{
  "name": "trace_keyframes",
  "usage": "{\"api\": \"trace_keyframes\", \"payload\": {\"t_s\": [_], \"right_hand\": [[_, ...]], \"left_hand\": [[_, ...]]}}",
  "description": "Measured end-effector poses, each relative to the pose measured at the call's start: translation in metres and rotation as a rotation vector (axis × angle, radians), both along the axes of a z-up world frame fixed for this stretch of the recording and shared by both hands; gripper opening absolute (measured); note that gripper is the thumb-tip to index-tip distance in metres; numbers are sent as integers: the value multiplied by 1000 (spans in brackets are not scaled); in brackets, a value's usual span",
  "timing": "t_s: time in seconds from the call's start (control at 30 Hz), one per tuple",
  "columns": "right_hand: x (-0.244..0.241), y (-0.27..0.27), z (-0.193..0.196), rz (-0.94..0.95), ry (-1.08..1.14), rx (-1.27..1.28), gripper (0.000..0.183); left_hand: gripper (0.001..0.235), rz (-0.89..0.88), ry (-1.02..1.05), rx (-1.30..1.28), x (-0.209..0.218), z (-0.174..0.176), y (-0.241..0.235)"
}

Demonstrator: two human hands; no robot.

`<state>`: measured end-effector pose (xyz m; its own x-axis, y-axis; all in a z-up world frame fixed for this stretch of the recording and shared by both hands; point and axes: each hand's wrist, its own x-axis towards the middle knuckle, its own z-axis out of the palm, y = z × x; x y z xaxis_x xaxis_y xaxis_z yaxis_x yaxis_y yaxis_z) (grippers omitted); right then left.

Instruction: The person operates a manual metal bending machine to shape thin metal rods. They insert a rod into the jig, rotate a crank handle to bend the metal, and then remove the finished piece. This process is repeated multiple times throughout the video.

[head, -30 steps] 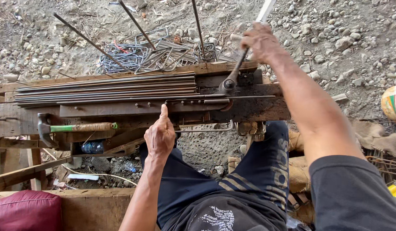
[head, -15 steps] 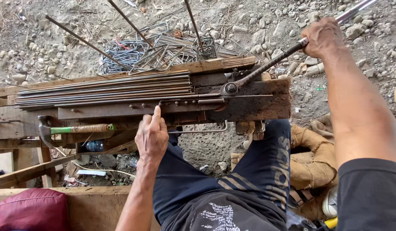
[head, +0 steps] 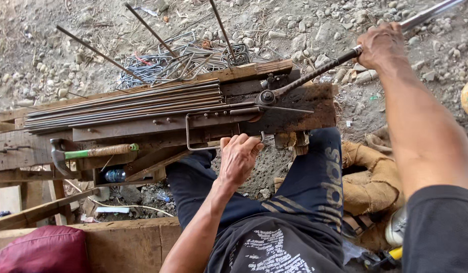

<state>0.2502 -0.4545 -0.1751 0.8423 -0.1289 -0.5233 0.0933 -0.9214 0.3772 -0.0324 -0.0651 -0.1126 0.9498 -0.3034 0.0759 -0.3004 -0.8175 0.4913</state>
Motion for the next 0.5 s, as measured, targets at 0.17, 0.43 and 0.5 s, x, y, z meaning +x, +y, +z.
{"api": "trace_keyframes", "payload": {"t_s": [0.17, 0.43, 0.5], "right_hand": [[-110, 36, 93, -1021, -278, 1021, 35], [-208, -14, 34, -237, -217, 137, 35], [-233, -10, 34, -280, -249, 177, 37]], "left_hand": [[18, 33, -68, -66, -5, 3, 1], [26, 34, -76, -120, -7, -4, 3], [28, 35, -76, -107, -7, -8, 4]]}}
